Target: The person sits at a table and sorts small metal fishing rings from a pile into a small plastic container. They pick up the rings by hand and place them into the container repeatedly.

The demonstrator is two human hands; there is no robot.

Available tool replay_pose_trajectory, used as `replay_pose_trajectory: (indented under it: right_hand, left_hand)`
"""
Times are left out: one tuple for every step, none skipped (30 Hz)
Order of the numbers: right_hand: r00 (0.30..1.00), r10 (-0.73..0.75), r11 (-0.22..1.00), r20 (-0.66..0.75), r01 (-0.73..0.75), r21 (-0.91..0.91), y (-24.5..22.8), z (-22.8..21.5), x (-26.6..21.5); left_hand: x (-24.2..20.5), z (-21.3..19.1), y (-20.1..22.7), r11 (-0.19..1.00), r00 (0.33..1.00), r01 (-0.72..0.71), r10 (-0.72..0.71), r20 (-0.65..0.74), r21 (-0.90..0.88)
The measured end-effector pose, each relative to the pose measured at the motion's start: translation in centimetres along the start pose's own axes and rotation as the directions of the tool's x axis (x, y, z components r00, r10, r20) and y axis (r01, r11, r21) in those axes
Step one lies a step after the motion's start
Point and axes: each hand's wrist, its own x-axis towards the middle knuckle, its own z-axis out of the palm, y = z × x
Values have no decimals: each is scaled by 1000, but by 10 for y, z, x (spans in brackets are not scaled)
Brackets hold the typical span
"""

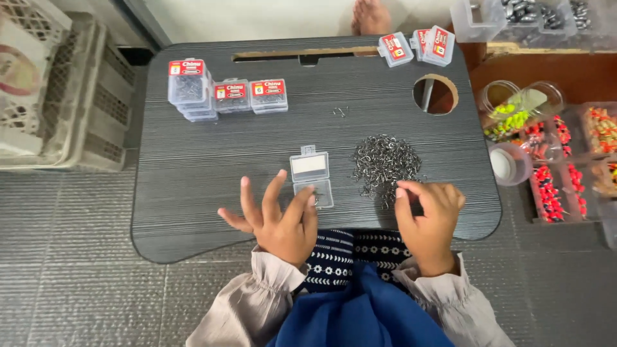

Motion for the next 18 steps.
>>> replay_pose_trajectory:
  right_hand:
    - [1000,-1,1000,2,1,-10,-4,-1,4]
    - [999,-25,998,46,27,-48,-8,-3,7]
    - [995,-47,995,91,55,-86,-11,-4,10]
    - [994,-40,994,97,49,-93,-14,-4,11]
    - [992,-12,992,125,27,-122,-17,-4,11]
    - [988,12,989,153,11,-149,-21,-4,12]
    - [987,15,988,159,10,-155,-24,-4,8]
    - [982,32,964,185,19,-266,-27,-3,8]
    - [977,52,927,209,30,-373,-29,-2,8]
    - [975,48,927,217,38,-374,-31,-1,7]
    - [971,67,929,228,22,-369,-32,0,7]
    - [968,88,932,233,2,-363,-33,2,7]
    - [968,86,931,236,6,-364,-32,4,6]
    - [962,95,935,256,1,-354,-31,5,6]
    - [955,104,939,276,-3,-343,-31,7,5]
    - [954,103,940,281,0,-342,-32,9,6]
    - [949,108,949,297,-10,-315,-34,10,8]
    - [942,113,957,317,-17,-290,-35,10,9]
  left_hand:
    - [0,0,0,1000,1000,5,-5,1,-8]
    - [-1,0,0,1000,1000,2,-2,-6,3]
    - [-2,0,-1,1000,1000,-1,2,-14,14]
    - [-1,-3,6,1000,1000,2,-2,-4,8]
    - [-1,-7,12,999,998,50,-49,24,-7]
    - [-1,-11,18,995,994,99,-98,50,-17]
    - [-14,-15,30,994,993,105,-104,56,-20]
    - [-25,-17,41,984,982,150,-138,130,-94]
    - [-35,-19,52,966,965,200,-165,205,-165]
    - [-37,-17,58,964,963,210,-174,207,-162]
    - [-38,-15,64,965,970,200,-170,172,-173]
    - [-39,-13,68,966,978,184,-161,135,-184]
    - [-30,-13,70,965,977,188,-165,135,-183]
    - [-20,-14,71,963,966,218,-189,176,-158]
    - [-10,-14,73,961,953,246,-214,216,-130]
    - [2,-14,73,960,951,250,-219,218,-127]
    - [14,-13,74,952,948,268,-232,218,-148]
    - [25,-14,76,942,943,290,-251,220,-168]
